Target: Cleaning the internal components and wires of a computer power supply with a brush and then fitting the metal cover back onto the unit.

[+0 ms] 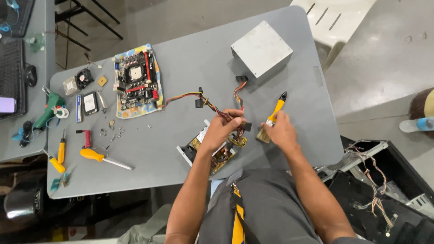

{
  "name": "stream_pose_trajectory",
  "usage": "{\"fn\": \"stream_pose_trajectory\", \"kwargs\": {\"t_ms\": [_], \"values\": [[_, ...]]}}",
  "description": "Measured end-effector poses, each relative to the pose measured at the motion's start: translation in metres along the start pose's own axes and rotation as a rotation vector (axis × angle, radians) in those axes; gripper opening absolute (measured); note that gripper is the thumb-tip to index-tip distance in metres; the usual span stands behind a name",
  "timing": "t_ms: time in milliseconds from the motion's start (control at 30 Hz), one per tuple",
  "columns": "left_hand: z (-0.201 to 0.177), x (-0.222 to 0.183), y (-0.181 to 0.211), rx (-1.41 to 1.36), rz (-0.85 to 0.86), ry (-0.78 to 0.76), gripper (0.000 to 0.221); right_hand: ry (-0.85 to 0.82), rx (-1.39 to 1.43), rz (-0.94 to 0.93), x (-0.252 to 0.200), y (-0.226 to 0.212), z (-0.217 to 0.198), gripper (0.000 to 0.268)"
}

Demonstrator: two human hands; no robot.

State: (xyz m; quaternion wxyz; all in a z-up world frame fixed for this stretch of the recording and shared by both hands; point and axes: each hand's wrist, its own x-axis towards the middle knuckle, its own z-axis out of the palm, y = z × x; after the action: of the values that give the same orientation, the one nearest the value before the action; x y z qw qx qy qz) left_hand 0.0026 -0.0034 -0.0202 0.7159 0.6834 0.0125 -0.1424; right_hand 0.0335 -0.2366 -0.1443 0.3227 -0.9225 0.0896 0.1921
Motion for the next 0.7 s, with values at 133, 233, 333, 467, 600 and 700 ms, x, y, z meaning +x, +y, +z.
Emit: {"fn": "stream_pose_trajectory", "kwargs": {"t_ms": [133, 233, 333, 467, 600, 700], "values": [[0.008, 0.009, -0.032, -0.101, -0.029, 0.082, 0.037, -0.006, 0.034, -0.008, -0.006, -0.005, 0.001, 0.055], [0.017, 0.012, -0.027, -0.186, -0.048, 0.073, 0.034, -0.012, 0.036, 0.011, -0.001, -0.005, 0.002, 0.054], [0.02, 0.004, -0.002, -0.263, 0.01, -0.019, 0.038, 0.015, 0.02, -0.013, -0.006, -0.004, 0.002, 0.051], [0.019, 0.013, -0.007, 0.033, 0.056, 0.077, 0.027, -0.019, 0.026, 0.034, -0.008, -0.013, -0.006, 0.053], [0.024, 0.02, -0.011, 0.099, -0.063, 0.13, 0.047, -0.017, 0.043, 0.045, -0.007, -0.012, -0.004, 0.058], [0.019, 0.036, -0.041, 0.184, -0.167, 0.183, 0.056, -0.01, 0.029, 0.055, -0.009, -0.015, -0.005, 0.058]]}}
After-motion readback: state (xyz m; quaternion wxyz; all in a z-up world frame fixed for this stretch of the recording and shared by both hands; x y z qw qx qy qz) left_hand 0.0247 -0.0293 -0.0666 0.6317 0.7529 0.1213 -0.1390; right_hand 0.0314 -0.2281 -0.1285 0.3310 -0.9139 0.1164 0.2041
